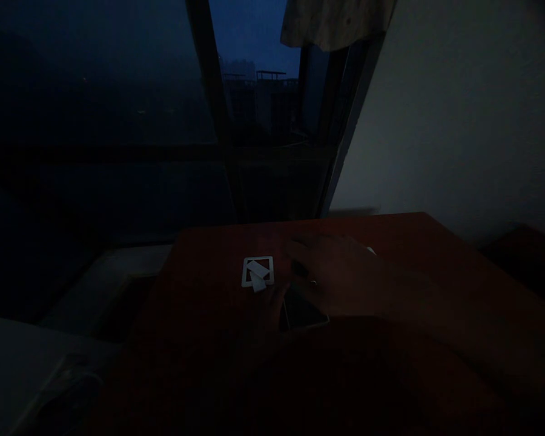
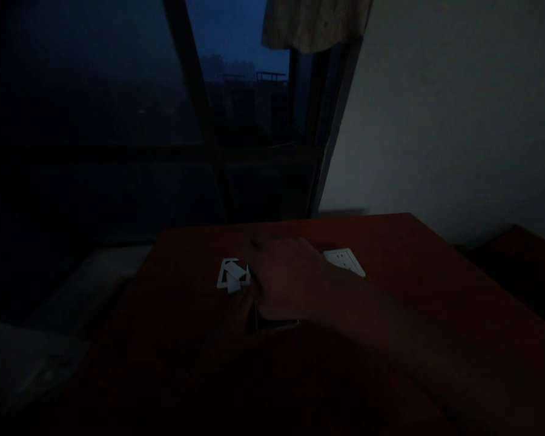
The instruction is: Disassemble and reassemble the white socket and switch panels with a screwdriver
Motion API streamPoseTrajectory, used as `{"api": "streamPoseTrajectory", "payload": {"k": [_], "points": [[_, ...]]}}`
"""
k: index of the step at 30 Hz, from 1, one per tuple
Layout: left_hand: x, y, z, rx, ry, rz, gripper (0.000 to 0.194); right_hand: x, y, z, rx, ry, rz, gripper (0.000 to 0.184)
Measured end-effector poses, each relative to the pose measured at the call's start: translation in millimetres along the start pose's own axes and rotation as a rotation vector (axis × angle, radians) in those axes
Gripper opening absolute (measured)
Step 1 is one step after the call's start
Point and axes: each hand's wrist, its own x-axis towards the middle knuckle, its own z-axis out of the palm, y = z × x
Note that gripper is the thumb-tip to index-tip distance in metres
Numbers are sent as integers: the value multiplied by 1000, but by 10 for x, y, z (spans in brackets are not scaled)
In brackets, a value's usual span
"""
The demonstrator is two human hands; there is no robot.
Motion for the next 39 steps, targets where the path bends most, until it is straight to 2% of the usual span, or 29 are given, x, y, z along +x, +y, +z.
{"api": "streamPoseTrajectory", "payload": {"k": [3, 7, 10, 12, 17, 23, 27, 29, 32, 35, 39], "points": [[5, 9, 3, 5, 2, -4, 84, 3, -5, -34, 14, -36, -22, 23], [3, 27, -1, 7, 3, -8, 85, 41, -32, -35, -100, -58, 67, 25], [2, 32, -14, 8, 2, -7, 83, 47, -47, -23, -125, -56, 83, 29], [5, 33, -23, 9, 3, -6, 82, 29, -40, -30, -85, -37, 53, 23], [7, 47, -31, 1, 3, 2, 82, -27, 11, -85, 0, -64, -45, 25], [0, 44, -24, -3, 4, -1, 83, 18, -34, -68, -129, -39, 32, 24], [8, 18, -6, 0, 1, -5, 84, 68, -58, -49, -184, -59, 117, 38], [9, 14, 2, 1, 4, -7, 82, 63, -41, -60, -161, -62, 148, 37], [6, 22, 2, 0, 10, -5, 81, 13, -5, -97, -41, -57, 73, 22], [6, 39, -13, -4, 10, 1, 81, -33, 16, -118, 74, -91, -59, 23], [11, 55, -33, -6, 3, 4, 82, -26, 23, -86, 28, -80, -40, 21]]}}
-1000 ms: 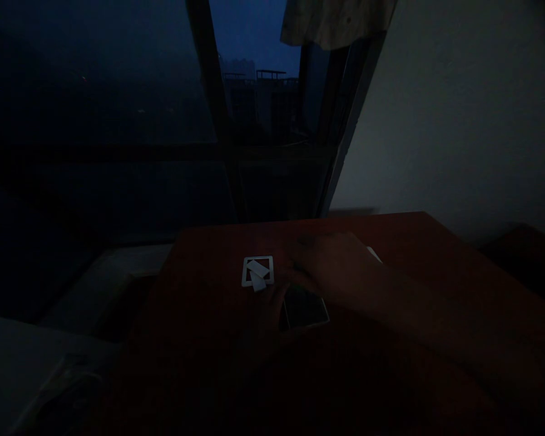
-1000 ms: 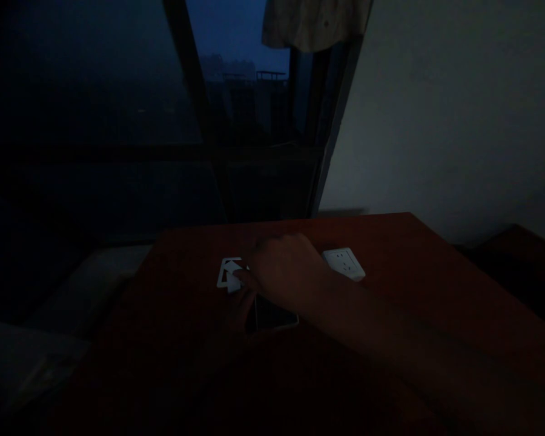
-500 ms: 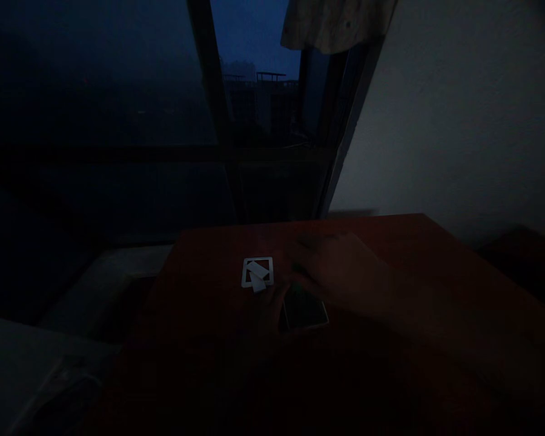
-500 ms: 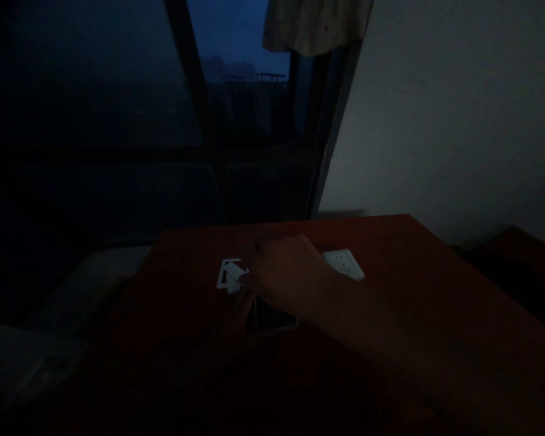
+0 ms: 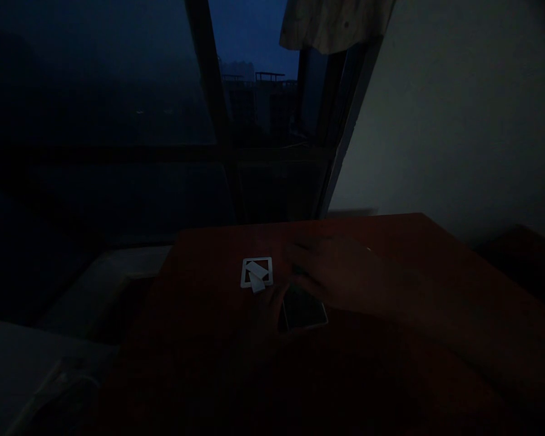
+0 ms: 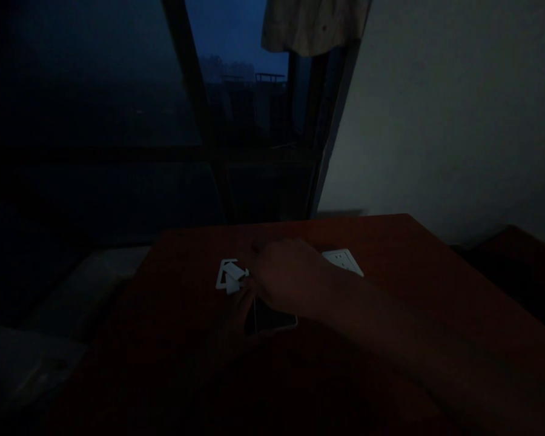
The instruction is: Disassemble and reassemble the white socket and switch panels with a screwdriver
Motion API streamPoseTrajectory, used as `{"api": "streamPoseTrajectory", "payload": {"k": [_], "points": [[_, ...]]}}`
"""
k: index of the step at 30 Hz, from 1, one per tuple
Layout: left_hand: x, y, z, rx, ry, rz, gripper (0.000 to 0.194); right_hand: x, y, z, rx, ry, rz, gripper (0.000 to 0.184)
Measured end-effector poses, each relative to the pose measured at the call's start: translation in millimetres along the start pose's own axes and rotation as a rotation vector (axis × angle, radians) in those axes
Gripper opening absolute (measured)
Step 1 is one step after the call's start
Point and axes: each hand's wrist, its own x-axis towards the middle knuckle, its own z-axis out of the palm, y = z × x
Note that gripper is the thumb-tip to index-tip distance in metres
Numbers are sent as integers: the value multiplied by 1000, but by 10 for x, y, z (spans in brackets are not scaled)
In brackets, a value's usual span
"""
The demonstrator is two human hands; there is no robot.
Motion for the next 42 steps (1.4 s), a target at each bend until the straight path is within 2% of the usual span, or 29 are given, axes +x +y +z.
{"api": "streamPoseTrajectory", "payload": {"k": [7, 13, 20, 25, 28, 30, 34, 38, 42], "points": [[1, -10, 2, 10, -8, -15, 83, 49, -66, 29, -143, 22, 34, 22], [8, -17, 6, 24, -3, -12, 82, 70, -121, 75, -131, 59, 107, 26], [4, -5, 8, 22, 5, -10, 81, -2, -28, 19, -30, 26, -9, 23], [9, -4, 10, 13, 3, -13, 83, 30, -67, 29, -81, 23, 61, 22], [6, 5, 2, 9, 8, -12, 83, 44, -69, 68, -149, 20, 159, 35], [1, 10, -5, 8, 11, -8, 83, 33, -50, 82, -157, 17, 189, 36], [-9, -5, 6, 11, 9, -3, 80, -20, 5, 57, -43, 42, 130, 24], [-15, -43, 42, 25, 7, -11, 83, -59, 55, 8, 107, 15, 14, 27], [-18, -64, 65, 16, 8, 13, 82, -45, 49, 5, 78, 22, 19, 30]]}}
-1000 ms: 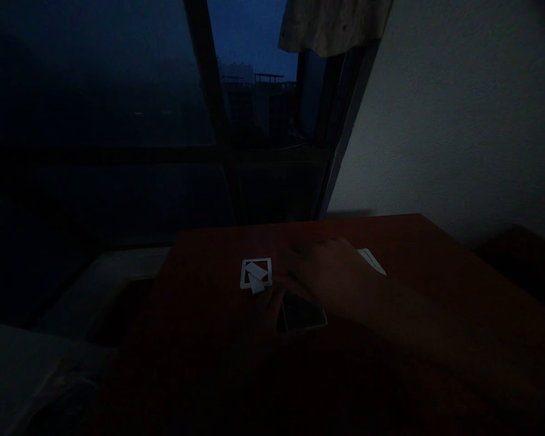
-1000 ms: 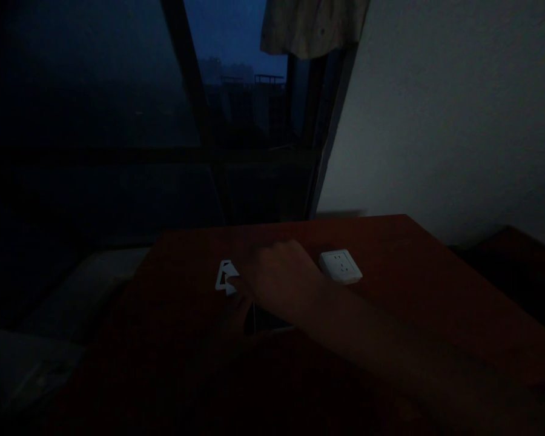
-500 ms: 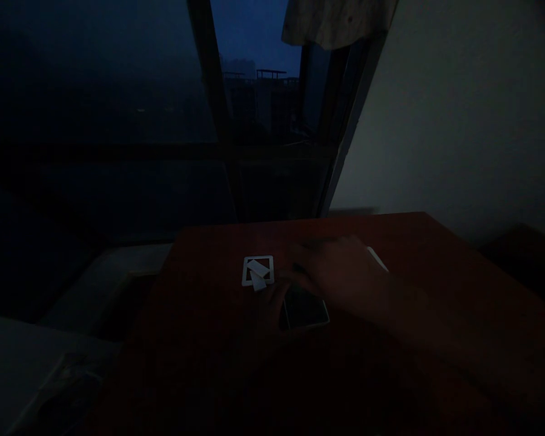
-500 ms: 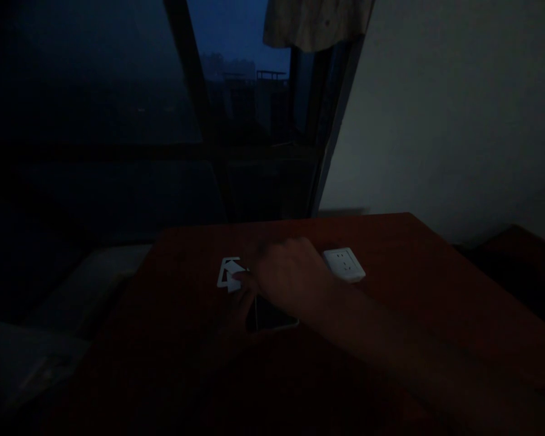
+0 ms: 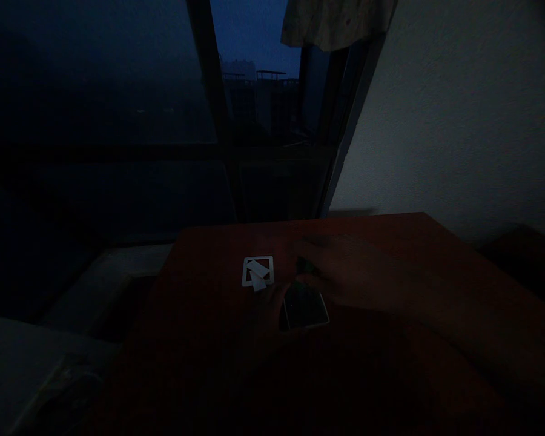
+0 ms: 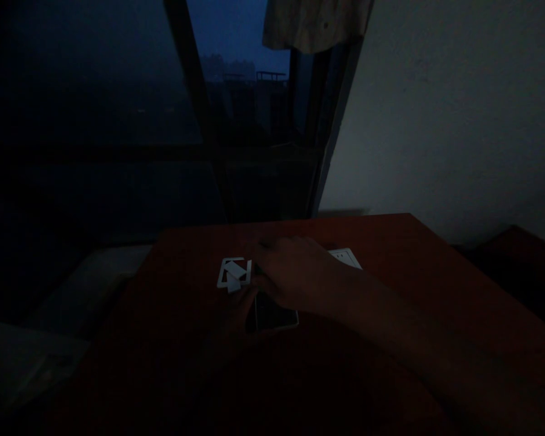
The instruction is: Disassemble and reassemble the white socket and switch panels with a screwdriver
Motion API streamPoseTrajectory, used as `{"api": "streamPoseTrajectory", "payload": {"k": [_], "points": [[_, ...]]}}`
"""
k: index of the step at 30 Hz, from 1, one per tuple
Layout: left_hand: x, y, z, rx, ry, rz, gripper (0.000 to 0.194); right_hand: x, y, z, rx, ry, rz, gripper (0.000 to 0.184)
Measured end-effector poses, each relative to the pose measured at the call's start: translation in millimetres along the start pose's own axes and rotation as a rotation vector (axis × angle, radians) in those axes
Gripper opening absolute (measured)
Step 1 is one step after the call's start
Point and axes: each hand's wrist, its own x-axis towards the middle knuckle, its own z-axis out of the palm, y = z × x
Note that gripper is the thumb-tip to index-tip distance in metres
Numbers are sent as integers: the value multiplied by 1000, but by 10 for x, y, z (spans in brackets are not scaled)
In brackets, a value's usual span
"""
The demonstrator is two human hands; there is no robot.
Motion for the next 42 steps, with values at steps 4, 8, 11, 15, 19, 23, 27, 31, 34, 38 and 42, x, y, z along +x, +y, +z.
{"api": "streamPoseTrajectory", "payload": {"k": [4, 8, 11, 15, 19, 23, 27, 31, 34, 38, 42], "points": [[0, -15, 17, 12, 16, -13, 87, 68, -78, 32, -135, -10, 92, 30], [1, -13, 23, -4, 21, -11, 83, 103, -118, 60, -228, -32, 229, 42], [-1, -2, 18, -6, 44, 1, 84, 67, -90, 64, -187, 14, 222, 31], [-3, -7, 17, 2, 23, -3, 83, 0, -29, 49, 15, 31, 55, 29], [-3, -21, 24, 5, 31, 0, 85, -23, -11, 30, 96, 18, 13, 25], [3, -20, 24, 7, 24, -1, 86, 5, -76, 35, 24, 10, 18, 21], [15, -7, 9, 1, 6, -13, 89, 52, -121, 87, -117, -5, 156, 26], [17, 46, -39, -18, 0, -9, 86, 29, -60, 115, -118, 26, 197, 26], [14, 83, -73, -22, 8, -13, 79, -14, -16, 90, 5, 42, 125, 23], [12, 90, -86, -16, 15, -22, 80, -23, -9, 63, 110, 7, 47, 27], [11, 92, -86, -16, 24, -24, 80, 7, -10, 89, 155, 18, -2, 20]]}}
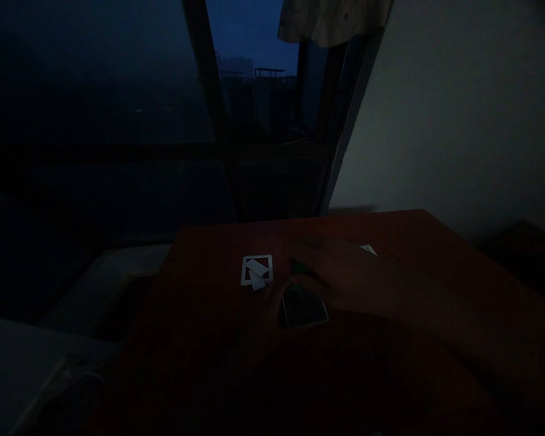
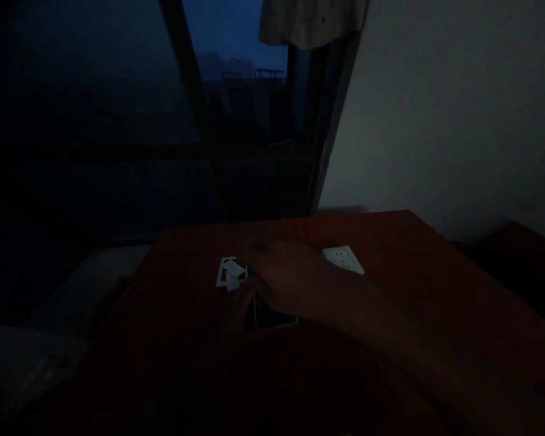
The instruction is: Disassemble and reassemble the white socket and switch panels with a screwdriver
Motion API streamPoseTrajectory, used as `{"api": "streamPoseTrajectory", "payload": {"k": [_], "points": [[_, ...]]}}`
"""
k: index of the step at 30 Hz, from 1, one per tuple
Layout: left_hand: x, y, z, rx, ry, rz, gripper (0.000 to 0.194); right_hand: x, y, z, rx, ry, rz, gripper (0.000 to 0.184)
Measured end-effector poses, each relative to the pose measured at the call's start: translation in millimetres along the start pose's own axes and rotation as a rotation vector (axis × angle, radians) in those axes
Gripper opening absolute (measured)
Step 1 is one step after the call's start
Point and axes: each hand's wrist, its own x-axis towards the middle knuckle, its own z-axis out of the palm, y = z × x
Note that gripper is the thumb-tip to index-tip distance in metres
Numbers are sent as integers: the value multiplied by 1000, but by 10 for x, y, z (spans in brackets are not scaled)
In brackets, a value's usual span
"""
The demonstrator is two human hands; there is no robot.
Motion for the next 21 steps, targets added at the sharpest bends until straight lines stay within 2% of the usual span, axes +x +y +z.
{"api": "streamPoseTrajectory", "payload": {"k": [3, 14, 21], "points": [[4, 6, 1, -2, 2, 1, 79, 7, -6, 24, -14, 18, -8, 18], [18, -98, 77, 2, -6, 17, 83, 60, -121, 78, -69, 22, 121, 18], [-2, -130, 134, 25, -2, -25, 89, 23, -61, 118, -71, 99, 155, 18]]}}
